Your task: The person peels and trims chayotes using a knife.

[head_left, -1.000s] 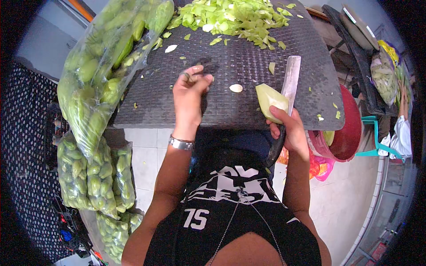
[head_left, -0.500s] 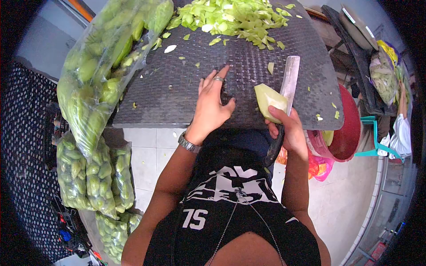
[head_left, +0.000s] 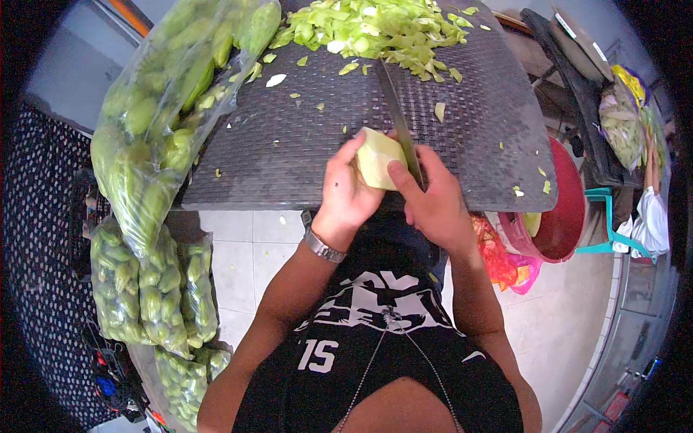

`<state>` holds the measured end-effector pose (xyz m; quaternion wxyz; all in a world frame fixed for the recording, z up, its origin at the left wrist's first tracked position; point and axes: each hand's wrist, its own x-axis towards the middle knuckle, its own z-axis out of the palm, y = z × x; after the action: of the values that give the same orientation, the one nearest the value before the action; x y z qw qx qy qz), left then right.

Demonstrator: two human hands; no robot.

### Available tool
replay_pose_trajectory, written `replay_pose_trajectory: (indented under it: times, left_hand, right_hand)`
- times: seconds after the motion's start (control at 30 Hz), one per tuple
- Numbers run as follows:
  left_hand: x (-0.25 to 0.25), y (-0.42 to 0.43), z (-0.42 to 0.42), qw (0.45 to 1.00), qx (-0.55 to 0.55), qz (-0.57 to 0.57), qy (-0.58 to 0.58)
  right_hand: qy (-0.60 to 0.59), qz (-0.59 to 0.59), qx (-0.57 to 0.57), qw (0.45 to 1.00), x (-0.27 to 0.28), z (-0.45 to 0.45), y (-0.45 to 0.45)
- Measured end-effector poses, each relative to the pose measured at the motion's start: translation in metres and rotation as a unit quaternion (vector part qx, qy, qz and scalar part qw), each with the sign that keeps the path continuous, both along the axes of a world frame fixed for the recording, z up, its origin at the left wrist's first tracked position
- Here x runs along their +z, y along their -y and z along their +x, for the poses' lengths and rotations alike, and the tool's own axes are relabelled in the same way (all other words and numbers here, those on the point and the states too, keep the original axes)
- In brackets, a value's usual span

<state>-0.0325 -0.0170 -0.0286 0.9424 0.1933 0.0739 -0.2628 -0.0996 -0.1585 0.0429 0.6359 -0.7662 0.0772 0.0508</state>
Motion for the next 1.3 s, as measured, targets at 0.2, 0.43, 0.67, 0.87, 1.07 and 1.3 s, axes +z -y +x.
replay_pose_trajectory:
  times: [0.2, 0.43, 0.67, 0.87, 1.07, 1.3]
  left_hand:
    - [0.010, -0.028, 0.015, 0.985, -0.083, -0.147, 0.046]
    - [0.023, -0.029, 0.015, 0.997, 0.028, -0.065, 0.038]
    - [0.028, -0.025, 0.019, 0.993, 0.032, -0.023, 0.108]
    - [0.028, -0.022, 0.019, 0.989, 0.088, 0.050, 0.103]
    - [0.035, -0.014, 0.018, 0.984, 0.141, 0.074, 0.081]
    - [0.034, -0.014, 0.017, 0.981, 0.142, 0.098, 0.085]
  right_hand:
    - [-0.003, 0.027, 0.007, 1.000, 0.009, -0.017, 0.021]
    - [-0.051, -0.010, -0.011, 0.999, 0.019, -0.052, 0.015]
    - [-0.017, -0.139, 0.039, 0.989, -0.008, -0.057, 0.013]
    - [0.050, -0.164, 0.016, 0.985, -0.020, -0.059, 0.005]
    - [0.090, -0.174, 0.017, 0.980, -0.026, -0.058, 0.004]
    - [0.089, -0.194, 0.041, 0.976, -0.022, -0.057, 0.008]
